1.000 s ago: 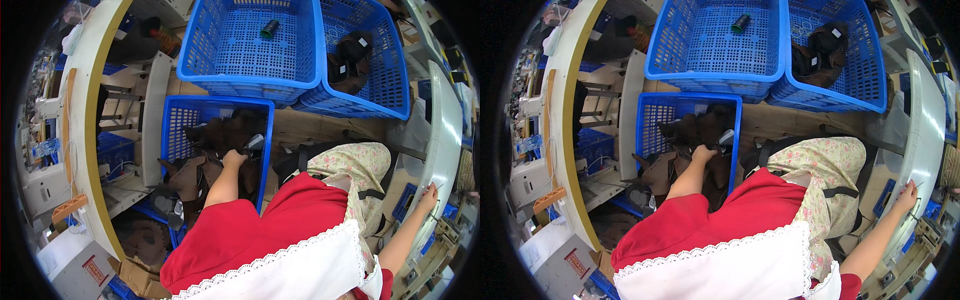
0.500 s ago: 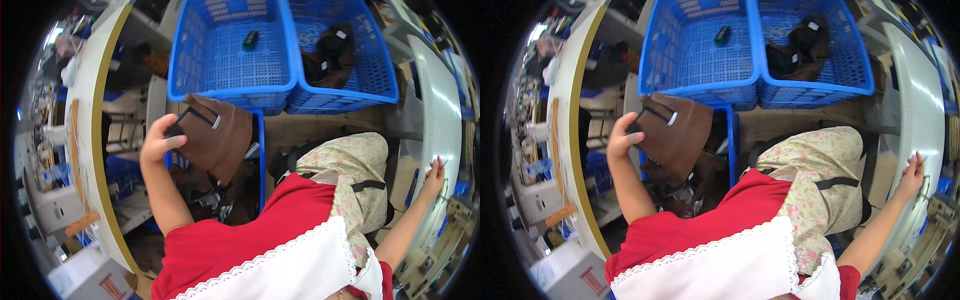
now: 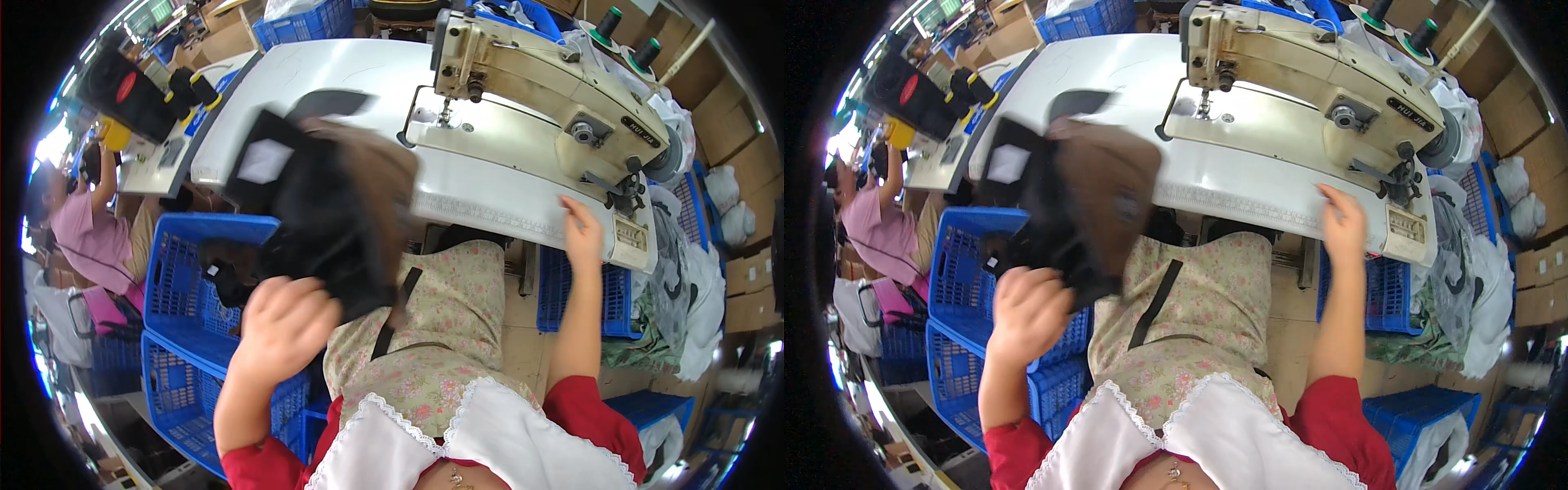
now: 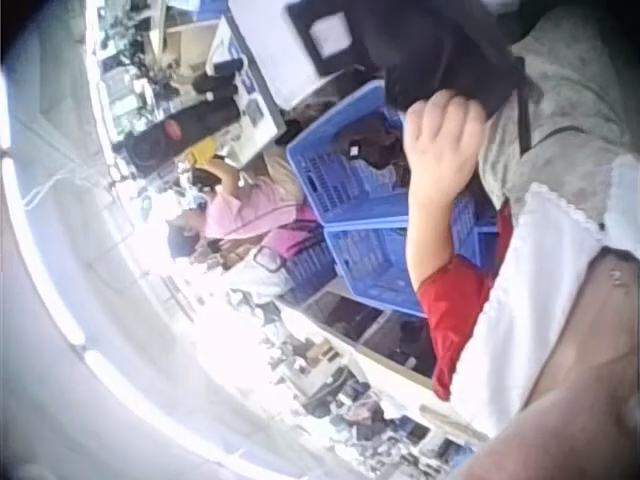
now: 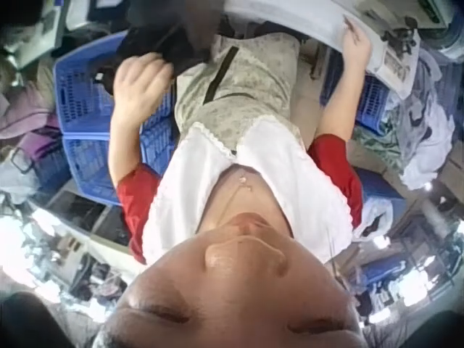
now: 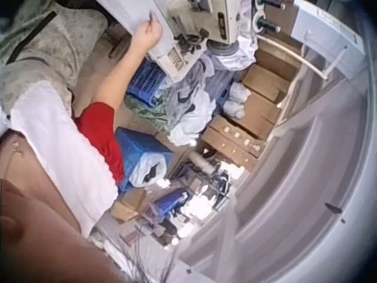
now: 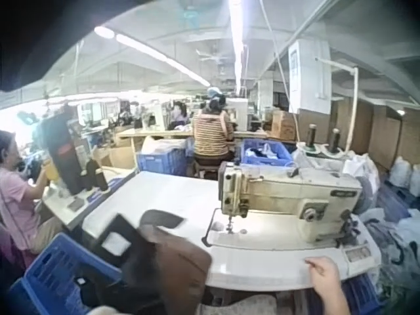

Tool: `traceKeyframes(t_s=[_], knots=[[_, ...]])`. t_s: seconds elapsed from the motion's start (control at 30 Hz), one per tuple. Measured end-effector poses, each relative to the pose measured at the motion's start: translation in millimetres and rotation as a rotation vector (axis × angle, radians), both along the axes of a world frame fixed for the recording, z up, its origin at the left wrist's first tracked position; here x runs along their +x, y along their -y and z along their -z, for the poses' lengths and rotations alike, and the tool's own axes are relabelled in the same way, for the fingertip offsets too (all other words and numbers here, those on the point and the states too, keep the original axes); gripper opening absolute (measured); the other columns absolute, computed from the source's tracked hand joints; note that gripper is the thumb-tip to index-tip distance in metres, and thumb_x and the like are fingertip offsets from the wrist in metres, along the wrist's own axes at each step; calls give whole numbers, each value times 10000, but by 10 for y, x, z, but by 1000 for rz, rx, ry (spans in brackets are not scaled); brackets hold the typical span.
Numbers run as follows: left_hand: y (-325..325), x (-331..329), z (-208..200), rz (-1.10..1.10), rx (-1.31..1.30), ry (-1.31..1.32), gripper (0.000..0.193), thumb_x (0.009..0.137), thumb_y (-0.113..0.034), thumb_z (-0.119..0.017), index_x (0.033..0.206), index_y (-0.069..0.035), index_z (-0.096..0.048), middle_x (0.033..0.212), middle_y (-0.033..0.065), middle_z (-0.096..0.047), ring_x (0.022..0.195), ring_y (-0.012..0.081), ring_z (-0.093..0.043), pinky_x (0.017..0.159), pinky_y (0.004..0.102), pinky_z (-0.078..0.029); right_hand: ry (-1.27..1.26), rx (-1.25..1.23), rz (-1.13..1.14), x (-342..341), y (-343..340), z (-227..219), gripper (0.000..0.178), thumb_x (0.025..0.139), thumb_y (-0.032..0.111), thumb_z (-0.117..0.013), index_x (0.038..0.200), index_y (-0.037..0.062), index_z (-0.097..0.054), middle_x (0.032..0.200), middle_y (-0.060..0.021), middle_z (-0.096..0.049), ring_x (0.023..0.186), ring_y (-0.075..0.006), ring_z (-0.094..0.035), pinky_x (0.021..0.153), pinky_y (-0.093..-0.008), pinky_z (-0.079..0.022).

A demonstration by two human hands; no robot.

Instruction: Stitching and trimming leather shoe components using an industrial sewing machine.

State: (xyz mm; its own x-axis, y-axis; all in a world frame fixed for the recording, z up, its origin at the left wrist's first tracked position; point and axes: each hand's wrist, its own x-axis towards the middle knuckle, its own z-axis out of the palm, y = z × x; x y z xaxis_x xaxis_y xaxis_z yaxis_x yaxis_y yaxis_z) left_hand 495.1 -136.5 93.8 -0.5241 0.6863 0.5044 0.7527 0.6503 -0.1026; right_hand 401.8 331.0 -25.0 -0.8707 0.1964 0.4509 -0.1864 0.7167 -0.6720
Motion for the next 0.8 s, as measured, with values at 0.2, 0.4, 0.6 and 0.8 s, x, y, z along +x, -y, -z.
traceKeyframes(t_s=[0.2, 0.4, 0.6, 0.8], knots=[[-440, -767, 144, 432, -322, -80, 218, 711, -206, -630, 908, -124, -589, 927, -5, -603, 969, 170, -572, 820, 295, -469, 36, 454, 471, 341, -1556, 442, 266, 871, 83, -564, 1037, 152, -760, 1216, -21, -685, 1298, -278, -524, 1158, -583, -175], [-529, -921, 138, 528, -431, -112, 247, 726, -211, -605, 952, -113, -606, 961, -5, -620, 1023, 172, -578, 832, 279, -463, 83, 239, 425, 432, -2166, 859, 351, 835, 61, -572, 1138, 133, -733, 1330, -100, -627, 1393, -330, -420, 1182, -468, -231], [-510, -973, 174, 629, -489, -101, 238, 753, -225, -595, 963, -122, -636, 988, 7, -637, 1040, 163, -572, 874, 260, -439, 4, -40, 316, 545, -2052, 583, 465, 786, -6, -547, 1224, 82, -676, 1416, -113, -563, 1460, -302, -330, 1170, -414, -270], [-570, -937, 63, 787, -543, -158, 196, 752, -240, -602, 895, -139, -690, 1007, 46, -646, 1065, 172, -559, 935, 266, -411, 329, -571, -158, -334, -96, -452, 420, 951, 205, -643, 1309, -9, -591, 1280, -117, -637, 1188, -191, -582, 1027, -324, -428]])
